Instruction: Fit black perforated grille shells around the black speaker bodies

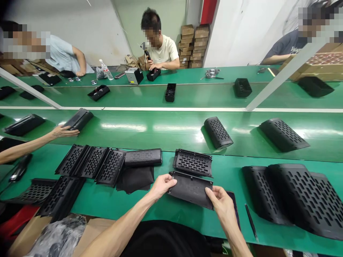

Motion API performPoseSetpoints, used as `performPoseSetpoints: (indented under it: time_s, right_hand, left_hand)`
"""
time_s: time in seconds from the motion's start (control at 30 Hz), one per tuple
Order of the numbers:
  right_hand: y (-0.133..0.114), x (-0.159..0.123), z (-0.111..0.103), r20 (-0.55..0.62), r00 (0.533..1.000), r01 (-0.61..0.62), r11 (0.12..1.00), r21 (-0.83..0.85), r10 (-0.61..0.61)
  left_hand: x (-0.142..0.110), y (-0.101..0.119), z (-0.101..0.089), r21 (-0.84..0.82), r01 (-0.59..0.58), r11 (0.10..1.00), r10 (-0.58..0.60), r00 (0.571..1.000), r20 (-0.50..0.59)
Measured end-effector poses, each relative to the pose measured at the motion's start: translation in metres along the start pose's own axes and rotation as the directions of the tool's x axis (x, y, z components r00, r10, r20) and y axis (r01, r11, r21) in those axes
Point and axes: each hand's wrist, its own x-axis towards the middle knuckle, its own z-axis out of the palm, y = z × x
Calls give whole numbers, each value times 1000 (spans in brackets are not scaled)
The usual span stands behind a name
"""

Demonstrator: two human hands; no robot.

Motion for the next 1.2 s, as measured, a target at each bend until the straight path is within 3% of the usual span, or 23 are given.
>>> performPoseSetpoints:
  time_s: [0.23, 0.43, 0.7, 1.2]
  right_hand:
    - [-20, -19, 20, 25, 1000, -7, 999, 41, 6]
    - [-33, -33, 27, 49, 999, 10, 997, 79, -14]
    - [-37, -45, 34, 42, 999, 23, 995, 98, -27]
    - [-35, -47, 52, 113, 993, 31, 997, 74, -40]
  left_hand:
    - [-24, 1, -22, -123, -54, 991, 50, 998, -37]
    - [-35, 0, -28, -179, -65, 982, 59, 997, -43]
    - [-43, -10, -27, -252, -52, 966, 43, 998, -39]
    - [-57, -31, -48, -320, -85, 944, 58, 994, -92]
